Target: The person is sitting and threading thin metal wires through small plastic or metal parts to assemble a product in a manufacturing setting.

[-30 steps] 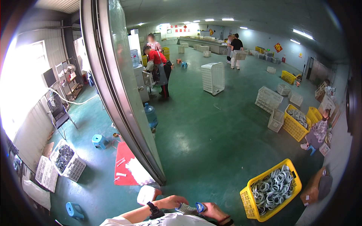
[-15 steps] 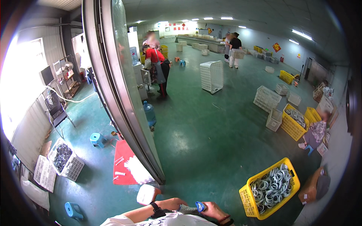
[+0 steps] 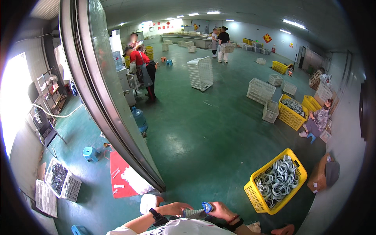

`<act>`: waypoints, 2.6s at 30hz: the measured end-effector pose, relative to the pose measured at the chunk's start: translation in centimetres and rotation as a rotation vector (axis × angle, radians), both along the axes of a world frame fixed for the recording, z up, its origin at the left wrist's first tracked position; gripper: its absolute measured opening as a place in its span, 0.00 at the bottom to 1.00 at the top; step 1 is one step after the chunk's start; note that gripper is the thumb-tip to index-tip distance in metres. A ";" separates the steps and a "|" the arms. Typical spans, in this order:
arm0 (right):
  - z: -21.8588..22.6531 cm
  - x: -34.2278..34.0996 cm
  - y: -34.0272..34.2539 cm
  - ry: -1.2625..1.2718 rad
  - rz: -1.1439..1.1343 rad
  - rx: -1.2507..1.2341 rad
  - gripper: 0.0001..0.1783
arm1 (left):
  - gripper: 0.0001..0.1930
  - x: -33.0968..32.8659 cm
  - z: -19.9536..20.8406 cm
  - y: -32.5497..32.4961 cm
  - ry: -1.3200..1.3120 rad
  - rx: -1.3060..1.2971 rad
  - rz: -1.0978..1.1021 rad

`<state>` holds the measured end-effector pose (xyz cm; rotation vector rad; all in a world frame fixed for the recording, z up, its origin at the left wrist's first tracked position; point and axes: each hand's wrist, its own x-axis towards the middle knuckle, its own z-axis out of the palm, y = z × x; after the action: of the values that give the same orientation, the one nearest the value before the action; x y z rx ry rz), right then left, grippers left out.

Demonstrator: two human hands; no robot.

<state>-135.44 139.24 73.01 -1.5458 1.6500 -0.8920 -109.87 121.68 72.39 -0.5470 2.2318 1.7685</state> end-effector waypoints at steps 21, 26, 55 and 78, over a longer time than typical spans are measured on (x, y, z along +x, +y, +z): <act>0.1 -1.3 1.3 -0.064 -0.272 0.121 0.14 | 0.19 0.4 4.3 -2.3 0.094 0.091 0.253; -1.0 -0.7 1.9 0.072 -0.250 0.071 0.13 | 0.20 -0.5 3.6 -2.7 0.095 0.179 0.249; 2.5 -0.7 -0.4 -1.025 -0.061 0.286 0.32 | 0.26 -1.3 3.6 -1.7 0.442 0.752 0.274; 7.2 -4.0 -3.9 0.354 -0.745 -0.319 0.10 | 0.35 -1.4 8.3 -2.3 0.154 0.390 0.174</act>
<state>-139.46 135.31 80.23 -1.3349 2.5198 -1.3684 -111.22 119.38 80.68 -0.5469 1.8971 2.3312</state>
